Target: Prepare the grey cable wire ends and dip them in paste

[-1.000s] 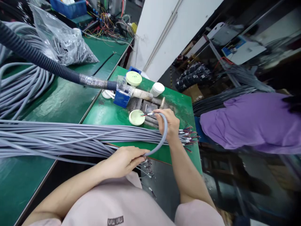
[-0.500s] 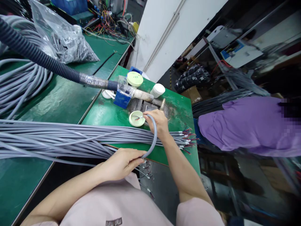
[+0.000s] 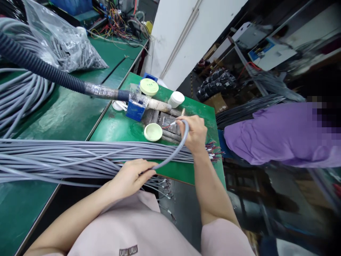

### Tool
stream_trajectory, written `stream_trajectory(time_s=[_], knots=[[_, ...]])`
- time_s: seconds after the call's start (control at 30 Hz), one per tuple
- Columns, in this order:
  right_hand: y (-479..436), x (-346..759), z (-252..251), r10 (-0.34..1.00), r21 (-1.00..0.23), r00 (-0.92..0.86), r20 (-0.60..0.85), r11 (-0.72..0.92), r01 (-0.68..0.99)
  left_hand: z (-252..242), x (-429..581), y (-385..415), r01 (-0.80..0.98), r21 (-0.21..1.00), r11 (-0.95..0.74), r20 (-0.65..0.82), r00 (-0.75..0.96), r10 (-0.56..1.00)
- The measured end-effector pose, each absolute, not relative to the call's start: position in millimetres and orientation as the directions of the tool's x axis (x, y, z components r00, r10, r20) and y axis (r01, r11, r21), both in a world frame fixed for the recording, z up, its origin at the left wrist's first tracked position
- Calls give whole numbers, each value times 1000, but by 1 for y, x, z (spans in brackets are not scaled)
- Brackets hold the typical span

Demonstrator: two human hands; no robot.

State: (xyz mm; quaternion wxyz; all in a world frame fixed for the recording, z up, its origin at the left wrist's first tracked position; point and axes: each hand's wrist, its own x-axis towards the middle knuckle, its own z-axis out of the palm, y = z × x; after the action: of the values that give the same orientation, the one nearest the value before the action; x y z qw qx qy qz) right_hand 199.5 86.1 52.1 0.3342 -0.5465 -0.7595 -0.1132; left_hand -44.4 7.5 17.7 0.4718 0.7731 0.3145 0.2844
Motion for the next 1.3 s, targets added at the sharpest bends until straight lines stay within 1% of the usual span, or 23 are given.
stream_trajectory(time_s=[0.1, 0.17, 0.37, 0.73, 1.03, 1.13, 1.2, 1.23, 1.3], knots=[[94, 216, 58, 761, -168, -115, 638, 283, 944, 26, -40, 20, 198, 930, -311, 170, 519, 838], [103, 227, 56, 779, -159, -88, 621, 235, 959, 30, -34, 30, 201, 936, -289, 163, 481, 862], [126, 246, 36, 848, -139, -23, 530, 113, 984, 24, -18, 52, 261, 929, -263, 121, 457, 881], [138, 256, 18, 896, -140, 25, 444, 42, 989, 18, -7, 65, 332, 906, -263, 92, 452, 887], [146, 257, 6, 919, -195, 32, 393, 49, 980, 13, -4, 68, 356, 895, -268, 79, 465, 882], [141, 258, 10, 915, -222, 46, 401, 49, 974, 19, -5, 65, 345, 904, -253, 58, 487, 872], [125, 256, 21, 887, -258, 31, 461, 101, 961, 24, -7, 59, 284, 938, -201, 7, 562, 827], [113, 254, 28, 863, -278, 10, 504, 151, 949, 26, -7, 55, 238, 960, -147, -33, 619, 785], [81, 247, 45, 800, -311, -63, 597, 303, 901, 28, -7, 46, 141, 990, 17, -115, 725, 679]])
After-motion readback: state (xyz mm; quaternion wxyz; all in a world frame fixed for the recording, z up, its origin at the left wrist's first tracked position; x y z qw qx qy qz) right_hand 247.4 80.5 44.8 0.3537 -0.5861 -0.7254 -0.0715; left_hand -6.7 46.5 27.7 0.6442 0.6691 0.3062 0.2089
